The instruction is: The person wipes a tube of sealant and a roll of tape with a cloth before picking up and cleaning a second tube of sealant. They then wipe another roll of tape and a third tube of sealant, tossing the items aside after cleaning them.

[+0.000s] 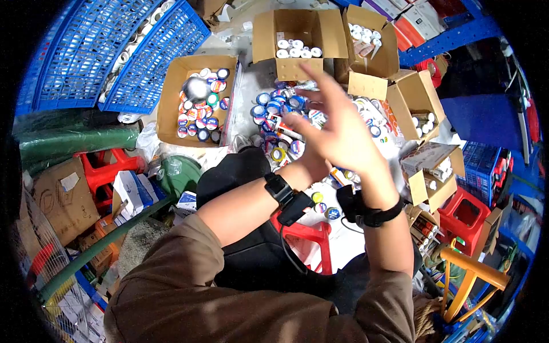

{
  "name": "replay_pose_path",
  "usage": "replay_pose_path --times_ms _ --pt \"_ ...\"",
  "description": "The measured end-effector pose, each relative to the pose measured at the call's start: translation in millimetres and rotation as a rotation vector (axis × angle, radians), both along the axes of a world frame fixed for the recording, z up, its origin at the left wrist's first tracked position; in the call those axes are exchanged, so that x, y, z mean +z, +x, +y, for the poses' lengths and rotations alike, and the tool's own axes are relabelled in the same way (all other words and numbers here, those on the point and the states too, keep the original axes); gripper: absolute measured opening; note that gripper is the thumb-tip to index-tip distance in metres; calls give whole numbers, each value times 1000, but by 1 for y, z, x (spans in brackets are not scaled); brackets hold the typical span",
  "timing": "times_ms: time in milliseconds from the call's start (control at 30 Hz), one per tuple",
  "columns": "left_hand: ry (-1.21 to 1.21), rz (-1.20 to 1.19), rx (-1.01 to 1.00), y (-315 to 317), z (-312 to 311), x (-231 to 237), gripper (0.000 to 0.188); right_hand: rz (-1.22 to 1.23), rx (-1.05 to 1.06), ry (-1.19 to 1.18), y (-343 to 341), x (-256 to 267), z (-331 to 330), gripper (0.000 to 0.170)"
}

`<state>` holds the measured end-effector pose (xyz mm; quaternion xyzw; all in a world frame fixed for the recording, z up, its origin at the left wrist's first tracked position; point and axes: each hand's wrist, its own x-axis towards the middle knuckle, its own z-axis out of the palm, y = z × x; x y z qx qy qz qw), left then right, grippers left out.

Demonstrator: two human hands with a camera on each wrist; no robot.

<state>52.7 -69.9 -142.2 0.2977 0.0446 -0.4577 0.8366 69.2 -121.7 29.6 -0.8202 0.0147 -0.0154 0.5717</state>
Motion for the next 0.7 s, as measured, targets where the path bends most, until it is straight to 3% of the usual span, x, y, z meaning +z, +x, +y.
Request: replay_pose_path --times_ms 33,67,133,200,333,400,433,500,567,600,633,700 --pt "84 289 2 6 6 19 43 61 -80 20 -6 2 -10 69" --pt "239 385 -30 14 5 34 42 36 -167 98 -13 -6 -25 59" --pt "209 459 23 17 5 40 42 -4 -309 75 -35 -30 -69 46" --pt "225 407 14 19 0 14 39 -57 -555 60 -61 -62 -108 34" --pt "368 336 36 24 -4 1 40 238 -886 137 -148 -177 -201 24" --pt "370 389 30 29 -6 10 42 431 -988 10 -205 -247 -236 25" --pt "326 383 37 30 -6 17 42 514 -1019 29 -236 -285 -250 24" --pt "275 349 57 33 -8 21 44 628 -913 -408 -325 -414 -289 31" --pt "211 290 50 34 -13 20 48 1022 -748 -515 -360 -441 -274 31" --pt "159 264 32 33 -16 22 50 1168 -737 -438 -355 -418 -251 37" --pt "142 290 21 31 -21 30 55 1261 -722 -451 -349 -399 -235 46" --pt "143 299 -15 21 -36 24 56 1274 -738 -455 -392 -444 -224 45"
